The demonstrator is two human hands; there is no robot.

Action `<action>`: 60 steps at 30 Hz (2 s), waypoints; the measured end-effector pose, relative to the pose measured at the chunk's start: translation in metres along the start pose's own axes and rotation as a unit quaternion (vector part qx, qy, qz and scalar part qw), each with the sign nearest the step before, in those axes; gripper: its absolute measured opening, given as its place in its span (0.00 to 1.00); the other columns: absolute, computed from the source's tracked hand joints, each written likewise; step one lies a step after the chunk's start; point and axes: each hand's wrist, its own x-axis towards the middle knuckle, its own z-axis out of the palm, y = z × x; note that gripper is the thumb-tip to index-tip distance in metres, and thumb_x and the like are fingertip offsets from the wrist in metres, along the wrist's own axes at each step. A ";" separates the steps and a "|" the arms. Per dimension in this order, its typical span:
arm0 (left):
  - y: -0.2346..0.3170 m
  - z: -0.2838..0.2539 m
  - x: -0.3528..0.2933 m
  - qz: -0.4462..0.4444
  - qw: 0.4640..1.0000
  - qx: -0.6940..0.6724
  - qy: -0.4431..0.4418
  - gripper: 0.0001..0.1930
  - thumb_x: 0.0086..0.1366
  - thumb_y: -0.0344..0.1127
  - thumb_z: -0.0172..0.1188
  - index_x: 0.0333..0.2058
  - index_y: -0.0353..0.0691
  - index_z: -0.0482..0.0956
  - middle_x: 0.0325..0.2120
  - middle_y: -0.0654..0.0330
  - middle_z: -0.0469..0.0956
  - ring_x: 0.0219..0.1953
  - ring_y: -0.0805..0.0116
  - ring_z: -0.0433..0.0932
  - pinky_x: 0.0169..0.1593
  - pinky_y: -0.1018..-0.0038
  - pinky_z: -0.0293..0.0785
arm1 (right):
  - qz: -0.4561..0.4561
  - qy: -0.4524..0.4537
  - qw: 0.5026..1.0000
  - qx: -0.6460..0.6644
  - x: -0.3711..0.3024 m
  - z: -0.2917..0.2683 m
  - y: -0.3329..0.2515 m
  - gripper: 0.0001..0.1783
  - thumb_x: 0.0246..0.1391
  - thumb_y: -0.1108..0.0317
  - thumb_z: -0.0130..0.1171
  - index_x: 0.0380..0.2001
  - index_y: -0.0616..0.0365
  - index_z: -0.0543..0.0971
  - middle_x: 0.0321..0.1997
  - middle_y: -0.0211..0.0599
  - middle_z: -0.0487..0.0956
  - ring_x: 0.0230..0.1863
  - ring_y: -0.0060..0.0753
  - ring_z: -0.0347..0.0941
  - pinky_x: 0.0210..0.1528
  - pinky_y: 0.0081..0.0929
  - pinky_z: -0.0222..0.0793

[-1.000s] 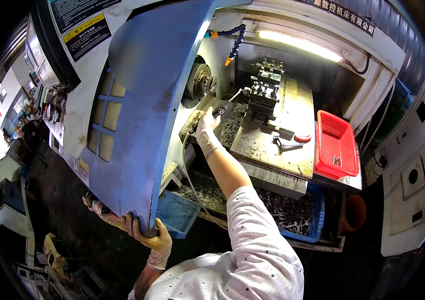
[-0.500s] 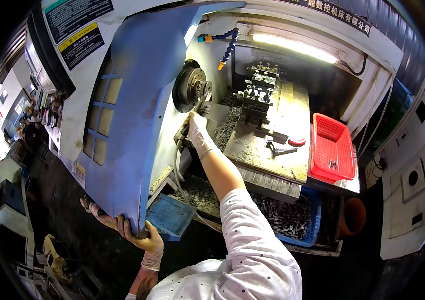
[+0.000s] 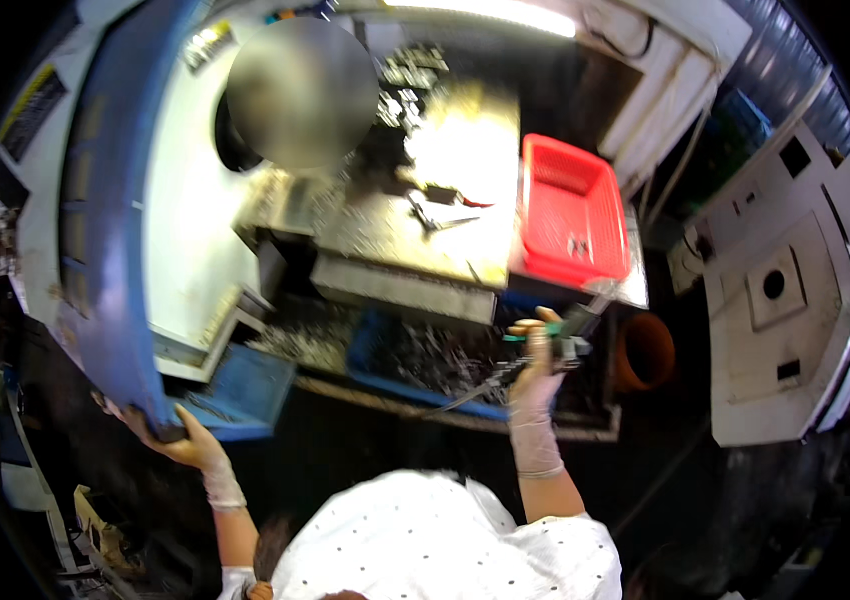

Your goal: The person operates a CNC lathe, repeatedly opening the safety door, loading metal parts into the chuck, and closing the door. They also use a brush to clear metal shavings from the machine bed and place finished parts into a red basket.

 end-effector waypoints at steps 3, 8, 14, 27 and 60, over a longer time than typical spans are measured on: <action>0.015 -0.012 0.009 -0.027 0.999 0.023 0.010 0.28 0.45 0.24 0.52 0.44 0.29 0.50 0.44 0.48 0.54 0.47 0.58 0.56 0.49 0.68 0.52 | 0.095 0.134 0.986 0.003 0.022 -0.132 -0.019 0.15 0.38 0.65 0.52 0.29 0.62 0.67 0.27 0.42 0.70 0.28 0.35 0.67 0.31 0.26 0.63; 0.012 0.000 0.007 -0.024 0.999 -0.029 0.020 0.27 0.43 0.22 0.51 0.43 0.31 0.51 0.44 0.50 0.55 0.46 0.60 0.57 0.48 0.69 0.54 | -0.053 0.315 0.839 -0.440 0.043 -0.203 0.016 0.18 0.36 0.63 0.54 0.30 0.64 0.67 0.30 0.46 0.70 0.33 0.40 0.65 0.38 0.28 0.60; 0.008 -0.001 0.006 -0.035 0.999 -0.017 0.026 0.27 0.42 0.22 0.51 0.43 0.32 0.52 0.44 0.51 0.56 0.45 0.61 0.58 0.48 0.70 0.55 | -0.132 -0.234 0.693 -0.669 0.055 -0.087 0.051 0.11 0.35 0.68 0.48 0.27 0.57 0.70 0.31 0.40 0.68 0.36 0.41 0.63 0.38 0.31 0.58; 0.020 0.000 0.007 -0.048 0.999 -0.003 0.014 0.29 0.42 0.20 0.46 0.45 0.31 0.47 0.45 0.49 0.53 0.48 0.59 0.54 0.50 0.68 0.49 | -0.026 -0.318 0.643 -0.696 0.081 -0.084 0.073 0.10 0.38 0.64 0.46 0.24 0.58 0.71 0.17 0.39 0.69 0.21 0.36 0.66 0.25 0.26 0.61; -0.006 -0.015 -0.012 0.033 0.995 0.026 -0.089 0.27 0.37 0.25 0.45 0.40 0.35 0.48 0.40 0.51 0.52 0.49 0.47 0.46 0.50 0.52 0.39 | -0.307 -0.188 0.909 -0.211 0.234 0.392 0.212 0.22 0.38 0.72 0.44 0.42 0.61 0.60 0.32 0.44 0.67 0.34 0.41 0.64 0.37 0.26 0.59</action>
